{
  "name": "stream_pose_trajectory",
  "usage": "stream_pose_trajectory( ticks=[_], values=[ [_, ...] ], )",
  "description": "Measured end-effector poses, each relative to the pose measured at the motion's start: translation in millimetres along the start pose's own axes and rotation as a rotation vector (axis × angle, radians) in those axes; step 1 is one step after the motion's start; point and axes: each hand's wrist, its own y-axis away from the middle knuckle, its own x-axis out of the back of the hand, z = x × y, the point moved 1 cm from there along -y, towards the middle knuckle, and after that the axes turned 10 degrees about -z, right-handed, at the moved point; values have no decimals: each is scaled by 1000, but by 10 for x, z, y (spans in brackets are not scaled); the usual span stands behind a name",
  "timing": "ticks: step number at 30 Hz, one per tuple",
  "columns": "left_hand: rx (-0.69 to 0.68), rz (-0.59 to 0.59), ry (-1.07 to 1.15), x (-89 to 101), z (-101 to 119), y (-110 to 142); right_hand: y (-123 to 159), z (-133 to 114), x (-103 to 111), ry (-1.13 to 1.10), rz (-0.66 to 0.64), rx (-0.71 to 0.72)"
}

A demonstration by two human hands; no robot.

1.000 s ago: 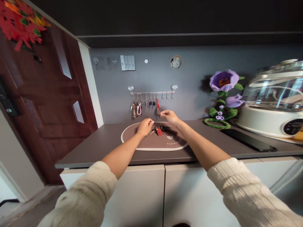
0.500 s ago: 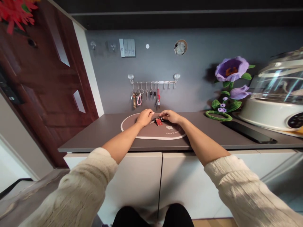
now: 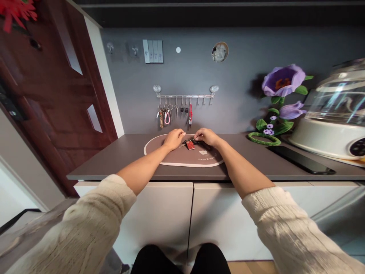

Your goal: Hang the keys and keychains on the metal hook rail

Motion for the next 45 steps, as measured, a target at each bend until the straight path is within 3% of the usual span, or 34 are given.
stream_pose_trajectory(
  ticks=[20, 34, 45],
  values=[
    [-67, 46, 47, 16, 98, 15, 22, -35, 34, -157, 28, 25],
    [-74, 60, 60, 38, 138, 4, 113, -244, 64, -464, 22, -69],
    [-98, 83, 72, 73, 192, 0, 80, -271, 128, -449, 131, 50]
  ],
)
